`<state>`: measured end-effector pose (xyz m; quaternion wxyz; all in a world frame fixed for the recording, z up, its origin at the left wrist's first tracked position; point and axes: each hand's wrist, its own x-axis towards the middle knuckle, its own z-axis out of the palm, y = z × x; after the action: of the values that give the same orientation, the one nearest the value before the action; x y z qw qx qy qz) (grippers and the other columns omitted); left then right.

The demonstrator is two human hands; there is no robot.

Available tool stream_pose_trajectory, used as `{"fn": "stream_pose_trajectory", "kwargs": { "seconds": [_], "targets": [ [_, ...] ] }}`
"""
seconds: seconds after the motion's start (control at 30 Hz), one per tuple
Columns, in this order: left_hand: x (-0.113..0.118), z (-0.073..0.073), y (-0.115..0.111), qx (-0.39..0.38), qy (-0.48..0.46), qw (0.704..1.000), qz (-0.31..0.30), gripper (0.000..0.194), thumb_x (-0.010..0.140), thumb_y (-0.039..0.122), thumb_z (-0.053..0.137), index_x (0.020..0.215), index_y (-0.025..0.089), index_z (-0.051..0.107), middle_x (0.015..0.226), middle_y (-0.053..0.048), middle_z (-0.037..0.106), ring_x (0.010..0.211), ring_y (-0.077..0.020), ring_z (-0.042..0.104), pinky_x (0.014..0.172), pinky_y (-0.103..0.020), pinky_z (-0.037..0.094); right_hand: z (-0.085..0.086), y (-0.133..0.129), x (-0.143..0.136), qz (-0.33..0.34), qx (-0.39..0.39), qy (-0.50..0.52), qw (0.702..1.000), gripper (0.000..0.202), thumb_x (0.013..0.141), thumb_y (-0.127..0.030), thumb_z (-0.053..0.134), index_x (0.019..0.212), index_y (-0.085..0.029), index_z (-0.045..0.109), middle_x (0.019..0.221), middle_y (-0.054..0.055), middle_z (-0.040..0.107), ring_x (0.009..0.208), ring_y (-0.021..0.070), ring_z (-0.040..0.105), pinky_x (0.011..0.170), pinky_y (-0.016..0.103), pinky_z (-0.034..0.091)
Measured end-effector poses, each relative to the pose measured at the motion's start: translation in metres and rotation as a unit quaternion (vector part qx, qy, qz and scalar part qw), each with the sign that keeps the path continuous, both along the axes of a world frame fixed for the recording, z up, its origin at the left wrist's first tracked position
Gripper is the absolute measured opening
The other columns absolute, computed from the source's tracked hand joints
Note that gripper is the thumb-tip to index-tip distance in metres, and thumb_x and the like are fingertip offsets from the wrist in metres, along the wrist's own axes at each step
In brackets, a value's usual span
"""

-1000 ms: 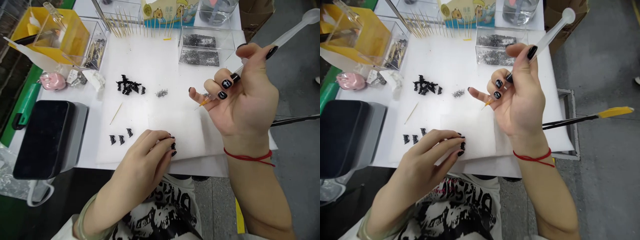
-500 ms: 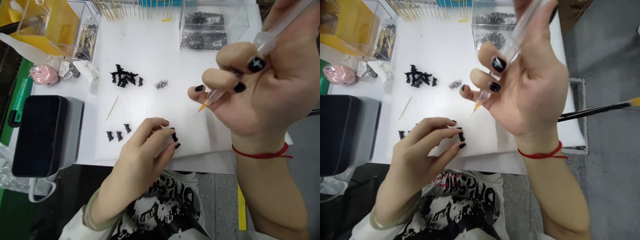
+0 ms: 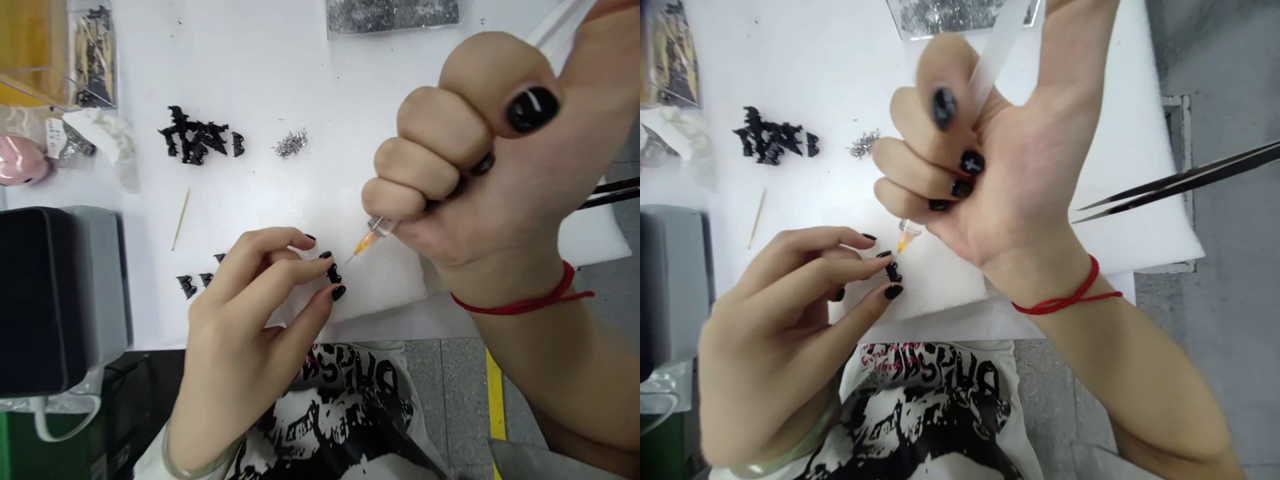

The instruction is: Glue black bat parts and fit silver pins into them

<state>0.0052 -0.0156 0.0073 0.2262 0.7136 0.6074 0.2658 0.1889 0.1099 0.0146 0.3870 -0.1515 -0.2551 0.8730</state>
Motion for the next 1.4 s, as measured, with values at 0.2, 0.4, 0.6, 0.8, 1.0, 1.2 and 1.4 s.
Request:
{"fn": "stream_pose_trajectory", "kwargs": {
  "seconds": [0.2, 0.4, 0.6, 0.8, 1.0, 1.2, 1.4],
  "targets": [
    [0.001, 0.001, -0.001, 0.006, 0.028, 1.0, 0.008, 0.013, 0.093, 0.014, 0.068, 0.1, 0.025, 0.07, 0.117, -0.002, 0.065, 0.092, -0.0173, 0.067, 0.076, -0.034, 0.054, 0.003, -0.005, -0.013, -0.016, -0.052, -0.063, 0.997, 0.066, 0.088, -0.083, 0.044, 0.058, -0.024, 0.044, 0.051, -0.006, 0.004, 0.04, 0.0093, 0.013, 0.035, 0.024, 0.022],
    [0.001, 0.001, 0.0, 0.012, 0.032, 0.999, 0.009, 0.013, 0.093, 0.015, 0.068, 0.1, 0.026, 0.07, 0.116, -0.001, 0.066, 0.09, -0.0164, 0.065, 0.073, -0.033, 0.055, 0.004, -0.004, -0.014, -0.037, -0.057, -0.108, 0.992, 0.067, 0.089, -0.084, 0.029, 0.07, -0.026, 0.055, 0.048, -0.007, 0.012, 0.041, 0.0081, 0.009, 0.036, 0.024, 0.021],
    [0.001, 0.001, 0.0, 0.018, 0.031, 0.999, 0.007, 0.012, 0.092, 0.015, 0.07, 0.098, 0.025, 0.07, 0.114, 0.0, 0.067, 0.085, -0.0144, 0.063, 0.072, -0.031, 0.056, -0.002, -0.007, -0.014, -0.049, -0.057, -0.095, 0.993, 0.061, 0.092, -0.079, 0.038, 0.074, -0.024, 0.056, 0.048, -0.007, 0.006, 0.042, 0.009, 0.01, 0.036, 0.022, 0.024],
    [0.001, 0.001, 0.0, 0.022, 0.031, 0.999, 0.008, 0.011, 0.092, 0.015, 0.07, 0.097, 0.025, 0.07, 0.114, -0.001, 0.067, 0.088, -0.0152, 0.063, 0.073, -0.033, 0.054, -0.004, -0.008, -0.014, -0.064, -0.028, -0.121, 0.99, 0.057, 0.09, -0.075, 0.051, 0.066, -0.023, 0.05, 0.048, -0.008, 0.009, 0.04, 0.0073, 0.017, 0.036, 0.018, 0.031],
    [0.002, 0.003, 0.0, 0.013, 0.034, 0.999, 0.012, 0.011, 0.094, 0.015, 0.068, 0.097, 0.026, 0.069, 0.115, -0.002, 0.067, 0.093, -0.0184, 0.063, 0.074, -0.036, 0.051, 0.002, -0.011, -0.016, -0.096, -0.064, -0.191, 0.975, 0.063, 0.089, -0.082, 0.035, 0.069, -0.025, 0.053, 0.047, -0.007, 0.013, 0.04, 0.0068, 0.018, 0.035, 0.018, 0.03],
    [0.004, 0.003, 0.001, 0.021, 0.014, 1.0, 0.011, 0.013, 0.09, 0.01, 0.069, 0.096, 0.022, 0.07, 0.113, -0.004, 0.068, 0.093, -0.019, 0.064, 0.078, -0.036, 0.05, 0.003, -0.007, -0.016, -0.076, -0.089, -0.148, 0.982, 0.056, 0.09, -0.076, 0.036, 0.07, -0.026, 0.048, 0.049, -0.007, 0.006, 0.041, 0.0082, 0.017, 0.036, 0.021, 0.026],
    [0.004, 0.003, 0.002, 0.022, 0.018, 1.0, 0.008, 0.011, 0.091, 0.009, 0.067, 0.094, 0.019, 0.071, 0.112, -0.007, 0.068, 0.092, -0.0183, 0.064, 0.078, -0.035, 0.049, 0.002, -0.007, -0.021, -0.089, -0.123, -0.064, 0.986, 0.05, 0.091, -0.071, 0.03, 0.077, -0.026, 0.048, 0.052, -0.007, -0.003, 0.038, 0.009, 0.009, 0.035, 0.025, 0.017]
  ]
}}
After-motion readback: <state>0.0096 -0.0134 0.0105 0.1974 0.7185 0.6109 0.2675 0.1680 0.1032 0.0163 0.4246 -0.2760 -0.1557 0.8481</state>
